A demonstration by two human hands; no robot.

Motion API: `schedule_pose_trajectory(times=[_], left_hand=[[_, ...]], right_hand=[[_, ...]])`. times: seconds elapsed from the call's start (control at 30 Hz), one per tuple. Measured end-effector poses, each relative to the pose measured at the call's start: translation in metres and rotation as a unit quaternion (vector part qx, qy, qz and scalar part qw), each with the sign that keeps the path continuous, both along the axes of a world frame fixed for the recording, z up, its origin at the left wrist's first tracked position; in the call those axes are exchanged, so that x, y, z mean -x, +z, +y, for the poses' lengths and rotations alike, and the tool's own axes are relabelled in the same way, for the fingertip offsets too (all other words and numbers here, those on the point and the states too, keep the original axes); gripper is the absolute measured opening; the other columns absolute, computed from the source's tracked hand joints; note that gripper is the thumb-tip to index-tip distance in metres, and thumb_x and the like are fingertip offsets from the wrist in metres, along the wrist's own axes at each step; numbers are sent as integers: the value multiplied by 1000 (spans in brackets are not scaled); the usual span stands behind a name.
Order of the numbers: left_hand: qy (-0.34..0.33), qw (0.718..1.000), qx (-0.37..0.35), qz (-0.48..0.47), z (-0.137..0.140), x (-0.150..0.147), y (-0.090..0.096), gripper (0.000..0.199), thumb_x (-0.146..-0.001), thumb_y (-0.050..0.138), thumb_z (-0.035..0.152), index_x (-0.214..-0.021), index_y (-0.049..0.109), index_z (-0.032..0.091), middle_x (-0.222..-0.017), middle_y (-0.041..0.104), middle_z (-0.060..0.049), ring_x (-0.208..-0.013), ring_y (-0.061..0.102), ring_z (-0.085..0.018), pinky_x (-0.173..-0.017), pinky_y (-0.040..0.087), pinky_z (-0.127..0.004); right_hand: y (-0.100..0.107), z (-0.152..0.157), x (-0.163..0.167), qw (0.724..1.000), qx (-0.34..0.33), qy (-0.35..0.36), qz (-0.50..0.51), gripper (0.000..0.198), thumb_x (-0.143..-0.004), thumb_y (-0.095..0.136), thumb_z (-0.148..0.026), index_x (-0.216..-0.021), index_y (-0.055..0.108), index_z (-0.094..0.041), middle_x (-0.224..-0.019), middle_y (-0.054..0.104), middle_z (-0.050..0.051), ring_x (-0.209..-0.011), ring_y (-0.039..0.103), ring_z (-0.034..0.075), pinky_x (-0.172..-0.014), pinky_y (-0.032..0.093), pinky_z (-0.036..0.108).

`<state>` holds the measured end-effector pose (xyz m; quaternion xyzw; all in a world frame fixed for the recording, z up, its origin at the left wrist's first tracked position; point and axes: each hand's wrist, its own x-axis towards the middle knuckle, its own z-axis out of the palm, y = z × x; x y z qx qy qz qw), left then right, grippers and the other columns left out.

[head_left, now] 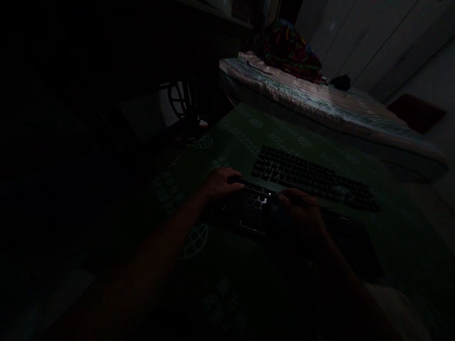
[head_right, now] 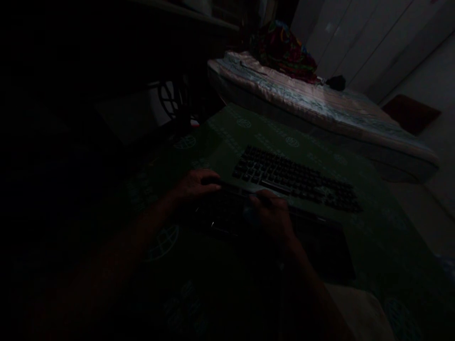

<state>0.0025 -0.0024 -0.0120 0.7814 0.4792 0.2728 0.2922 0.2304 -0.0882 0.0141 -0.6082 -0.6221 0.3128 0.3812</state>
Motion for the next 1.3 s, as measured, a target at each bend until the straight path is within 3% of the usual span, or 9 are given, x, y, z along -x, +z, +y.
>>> schedule_pose_trajectory(times=[0.1,0.3,0.53,0.7,0.9,1.3], left_hand=[[2,1000,3,8,0,0,0,36,-69,58,41,-96,67,20,-103,67,-3,-99,60,-22,-90,45,-35],[-1,1000,7,-1,-2,0,3,36,-69,58,40,-94,67,16,-100,67,-6,-96,60,-22,-88,46,-35],[-3,1000,7,-4,-4,0,6,35,-70,58,39,-95,66,15,-99,66,-7,-95,61,-22,-87,46,-34],[6,1000,10,1,-3,0,5,35,-70,58,40,-95,66,17,-100,66,-5,-94,60,-21,-87,47,-34],[6,1000,5,-8,-2,0,2,35,-69,59,40,-94,66,17,-100,67,-5,-94,60,-21,-87,47,-34],[15,1000,21,-14,-3,0,5,39,-68,58,42,-96,66,16,-101,66,-6,-95,60,-22,-87,47,-34]], right_hand=[[-1,3,-1,1000,3,0,-21,25,-76,58,-39,-75,65,-15,-65,61,3,-58,53,14,-52,41,25],[1,-2,11,997,23,69,-5,21,-77,56,-35,-74,65,-16,-66,62,4,-60,54,15,-54,42,27],[-10,4,15,999,-39,28,0,21,-79,55,-36,-77,64,-17,-68,62,3,-63,56,16,-58,44,27],[-9,2,22,998,-15,59,18,19,-77,57,-34,-76,65,-16,-69,62,3,-62,56,14,-55,43,24],[-13,4,22,999,-32,27,10,20,-78,56,-35,-76,63,-16,-67,62,2,-59,55,13,-55,42,24],[-13,-8,38,989,-9,127,77,16,-79,56,-31,-80,64,-17,-69,61,1,-60,54,12,-53,42,22]])
